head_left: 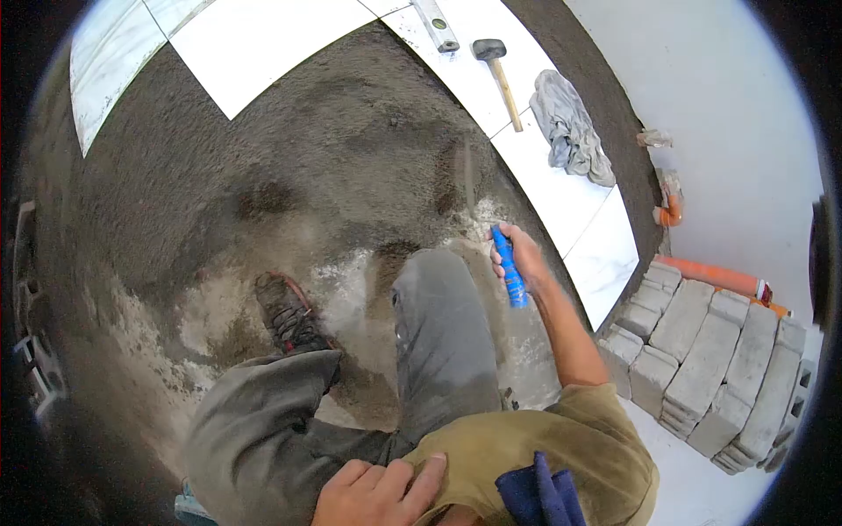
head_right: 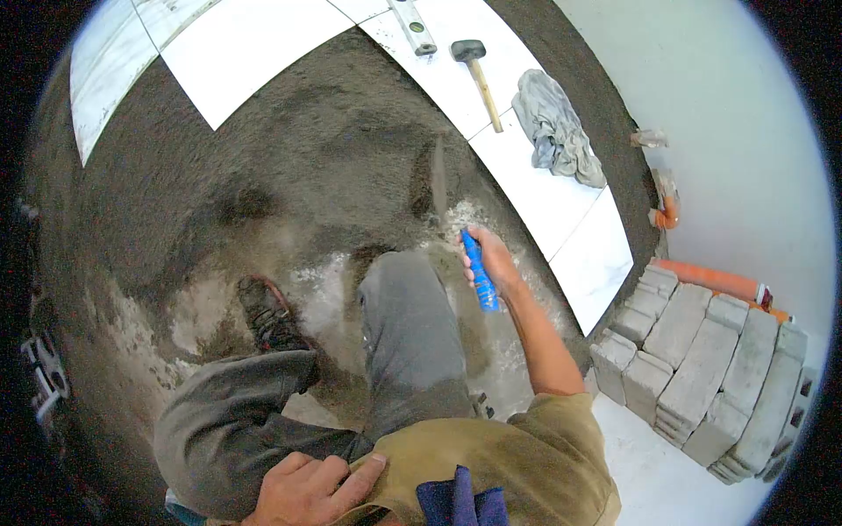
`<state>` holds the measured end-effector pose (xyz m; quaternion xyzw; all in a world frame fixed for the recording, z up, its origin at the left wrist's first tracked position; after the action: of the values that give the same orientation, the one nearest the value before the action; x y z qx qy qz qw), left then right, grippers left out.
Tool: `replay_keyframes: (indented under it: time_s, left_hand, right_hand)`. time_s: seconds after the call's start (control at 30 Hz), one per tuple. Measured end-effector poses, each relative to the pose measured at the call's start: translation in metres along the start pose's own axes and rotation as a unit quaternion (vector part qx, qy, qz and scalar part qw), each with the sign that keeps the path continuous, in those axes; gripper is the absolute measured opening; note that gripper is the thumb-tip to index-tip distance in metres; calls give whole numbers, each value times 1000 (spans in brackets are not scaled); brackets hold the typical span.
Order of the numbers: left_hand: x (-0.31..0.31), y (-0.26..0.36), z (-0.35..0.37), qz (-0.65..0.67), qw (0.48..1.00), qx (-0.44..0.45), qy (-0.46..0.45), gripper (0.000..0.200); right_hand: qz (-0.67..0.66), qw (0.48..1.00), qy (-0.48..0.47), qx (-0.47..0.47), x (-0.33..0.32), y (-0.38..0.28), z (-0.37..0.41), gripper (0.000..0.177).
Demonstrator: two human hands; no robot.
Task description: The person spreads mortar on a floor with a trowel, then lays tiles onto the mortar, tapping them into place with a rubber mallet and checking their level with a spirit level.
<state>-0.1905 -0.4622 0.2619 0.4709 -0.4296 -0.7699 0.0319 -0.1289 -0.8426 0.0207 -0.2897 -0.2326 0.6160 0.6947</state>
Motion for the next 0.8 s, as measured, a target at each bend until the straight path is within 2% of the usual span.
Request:
replay_keyframes:
  time_s: [0.03,0.07,0.1,0.17,0.33,0.57,0.7,0.8]
  left_hand:
    - [-1,-1,0,-3,1000,1,5,36]
    - [-1,-1,1,-3,1000,-1,6,36]
    - [-2,-1,1,2,1000,-4,9,35]
    - [-4,-2,2,6,1000,-11,19,35]
    - [-6,-2,9,12,999,-47,-7,31]
    - [-7,-1,14,18,998,-67,-8,31]
    - [-1,1,17,36,997,-63,10,33]
    - [5,4,18,35,997,-55,40,30]
  right_hand:
    - [-49,997,42,-35,6,4,-3,40]
    - [-32,995,83,-54,15,1,-7,41]
    - [-31,995,81,-54,21,4,-15,41]
    - [-52,983,164,-64,23,17,-43,43]
    - [-116,979,128,-106,69,7,-105,43]
    - [-93,981,80,-152,132,-58,-195,44]
    - [-2,989,60,-139,141,-86,-196,43]
    - [240,957,-39,-160,126,-99,-180,46]
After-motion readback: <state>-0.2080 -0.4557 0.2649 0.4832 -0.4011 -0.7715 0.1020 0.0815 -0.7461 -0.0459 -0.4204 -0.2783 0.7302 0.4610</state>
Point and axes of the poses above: each hand's wrist, its own z-axis away from the middle knuckle, its own x-axis out of the palm, y = z × x, the point moved 1 cm from there along -z, towards the middle knuckle, and after that the axes turned 11 degrees about -x, right-handed, at the moved point
